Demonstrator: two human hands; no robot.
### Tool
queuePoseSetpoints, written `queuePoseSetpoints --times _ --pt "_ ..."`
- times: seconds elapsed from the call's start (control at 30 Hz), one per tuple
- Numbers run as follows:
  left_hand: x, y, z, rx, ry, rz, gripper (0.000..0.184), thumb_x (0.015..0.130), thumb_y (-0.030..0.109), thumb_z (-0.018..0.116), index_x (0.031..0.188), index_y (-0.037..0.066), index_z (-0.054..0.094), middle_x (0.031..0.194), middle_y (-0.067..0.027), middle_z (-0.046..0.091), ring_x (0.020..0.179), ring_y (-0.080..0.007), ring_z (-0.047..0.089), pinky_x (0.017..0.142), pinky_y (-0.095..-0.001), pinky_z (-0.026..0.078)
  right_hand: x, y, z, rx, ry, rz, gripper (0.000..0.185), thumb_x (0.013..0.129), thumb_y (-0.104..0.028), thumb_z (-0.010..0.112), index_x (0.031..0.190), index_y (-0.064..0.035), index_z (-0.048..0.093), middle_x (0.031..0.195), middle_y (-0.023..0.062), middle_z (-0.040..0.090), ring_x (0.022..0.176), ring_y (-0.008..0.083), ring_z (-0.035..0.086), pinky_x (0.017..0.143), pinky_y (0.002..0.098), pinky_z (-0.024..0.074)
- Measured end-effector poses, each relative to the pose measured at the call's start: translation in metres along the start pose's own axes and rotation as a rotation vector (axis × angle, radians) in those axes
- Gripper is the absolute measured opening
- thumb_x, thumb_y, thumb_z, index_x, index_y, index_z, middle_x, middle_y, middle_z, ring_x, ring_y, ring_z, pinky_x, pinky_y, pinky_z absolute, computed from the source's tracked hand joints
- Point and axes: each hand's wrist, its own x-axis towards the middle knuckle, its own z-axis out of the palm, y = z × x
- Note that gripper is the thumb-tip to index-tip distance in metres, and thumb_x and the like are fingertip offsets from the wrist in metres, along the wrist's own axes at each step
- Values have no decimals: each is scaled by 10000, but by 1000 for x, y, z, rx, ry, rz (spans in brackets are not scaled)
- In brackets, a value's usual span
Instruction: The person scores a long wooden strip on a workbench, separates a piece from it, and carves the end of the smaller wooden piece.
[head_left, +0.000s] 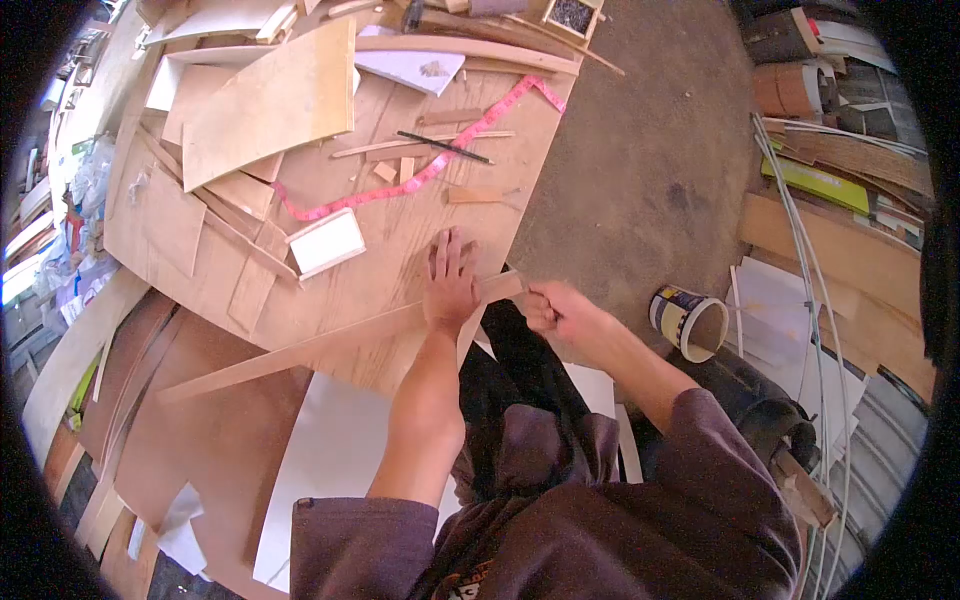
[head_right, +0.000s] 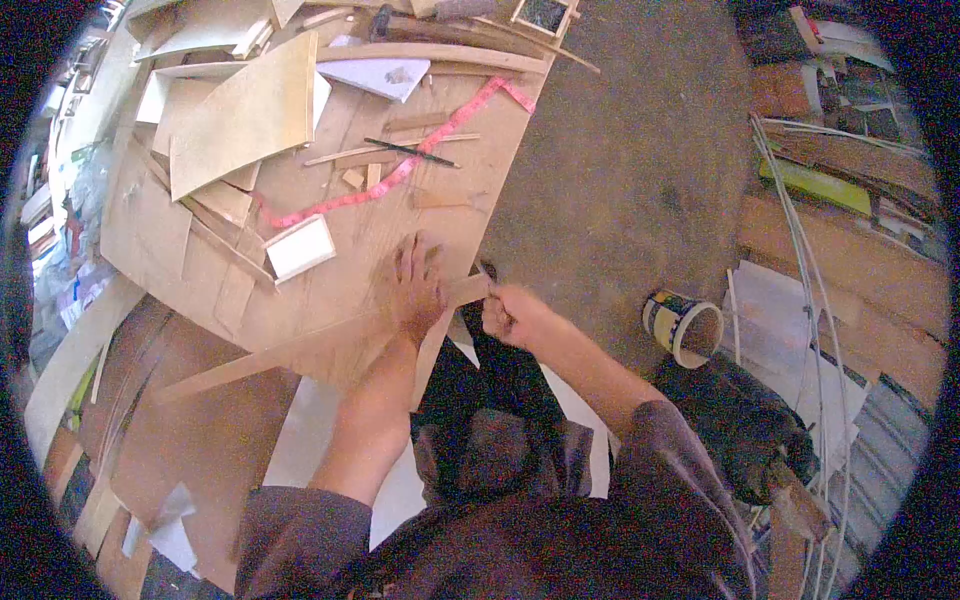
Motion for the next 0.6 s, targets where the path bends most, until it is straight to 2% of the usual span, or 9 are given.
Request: queuePoseSetpoints --times 0.17,0.23,0.37,0.43,0.47,0.57,0.6 --pt "6 1 -2 24 27 2 537 793 252 531 1311 151 429 1475 -136 236 1377 -304 184 1091 -501 186 23 -6 3 -32 12 -5 269 945 -176 354 684 -123 391 463 -35 294 331 93 290 296 257 207" --pt "3 1 -2 41 -16 -10 537 796 256 527 1313 150 431 1480 -136 229 1378 -304 183 1092 -501 185 47 -3 19 -55 172 -46 286 954 -192 349 678 -129 387 449 -44 274 327 89 287 296 261 213" --pt "6 0 4 24 -6 -22 544 797 258 522 1321 152 424 1483 -134 225 1379 -300 182 1094 -498 182 30 1 -6 61 118 -15 293 959 -230 364 687 -128 401 460 -42 305 327 92 288 295 265 213" --pt "1 1 -2 36 -6 -3 549 796 260 521 1325 152 421 1481 -132 228 1378 -298 185 1095 -494 182 -17 16 -1 35 -23 -53 284 954 -253 393 701 -124 414 466 -43 329 329 94 288 290 269 207" --pt "2 3 -1 35 0 1 549 796 260 521 1325 152 421 1481 -132 228 1378 -298 185 1095 -494 182 -25 18 6 22 27 -45 334 957 -192 384 632 -123 353 441 -25 282 334 107 288 313 258 207" --pt "4 -2 -2 88 61 27 554 791 258 523 1326 154 421 1481 -133 231 1378 -296 185 1095 -494 183 6 22 15 -94 131 -179 326 958 -179 365 636 -126 352 450 -34 283 338 99 281 319 246 206" --pt "1 1 -1 57 24 3 558 789 261 526 1328 159 420 1482 -131 227 1380 -292 180 1097 -493 180 37 16 -1 143 71 -80 303 957 -166 348 657 -126 354 469 -36 288 348 98 269 327 241 201"
